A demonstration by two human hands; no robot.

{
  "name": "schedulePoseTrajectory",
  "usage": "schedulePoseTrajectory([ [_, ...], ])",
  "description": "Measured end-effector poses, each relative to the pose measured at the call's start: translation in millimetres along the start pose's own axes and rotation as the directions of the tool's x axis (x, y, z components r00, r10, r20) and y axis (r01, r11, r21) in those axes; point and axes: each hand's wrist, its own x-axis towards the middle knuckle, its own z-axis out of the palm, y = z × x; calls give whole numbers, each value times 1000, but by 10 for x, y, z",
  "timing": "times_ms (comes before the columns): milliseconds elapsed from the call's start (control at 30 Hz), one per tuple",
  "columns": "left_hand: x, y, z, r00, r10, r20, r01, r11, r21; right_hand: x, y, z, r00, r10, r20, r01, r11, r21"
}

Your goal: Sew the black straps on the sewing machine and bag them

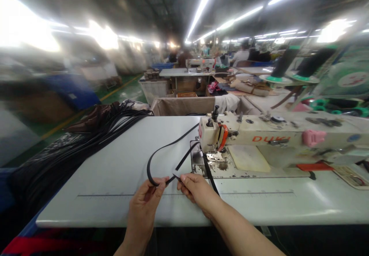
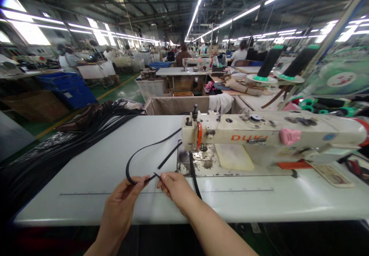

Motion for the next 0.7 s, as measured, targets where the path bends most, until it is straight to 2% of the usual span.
schedulePoseTrajectory([
  [100,-3,25,-71,999,-12,32,9,996,89,-51,-1,-30,997,-55,-52,50,995,-85],
  [167,40,37,-149,999,-13,53,8,996,88,-136,-3,-78,979,-150,-137,106,953,-285],
  [200,80,42,-202,998,-17,62,12,996,88,-189,1,-111,960,-223,-171,125,885,-448],
  [233,133,46,-265,996,-24,80,15,994,109,-246,14,-151,932,-309,-189,127,769,-627],
  [300,270,55,-423,991,-30,128,-3,968,252,-356,72,-251,863,-473,-178,55,438,-897],
  [367,429,69,-616,987,-9,161,-67,884,464,-449,172,-372,797,-584,-155,-69,167,-983],
  [400,509,78,-719,986,10,164,-101,824,557,-488,233,-435,772,-619,-144,-126,74,-989],
  [467,663,101,-933,986,58,154,-150,694,704,-553,359,-548,757,-645,-109,-186,-52,-981],
  [567,881,159,-1261,981,118,156,-194,508,839,-630,505,-660,769,-638,-42,-176,-148,-973],
  [700,1167,316,-1801,971,194,136,-193,311,931,-673,590,-722,768,-640,19,-138,-195,-971],
])
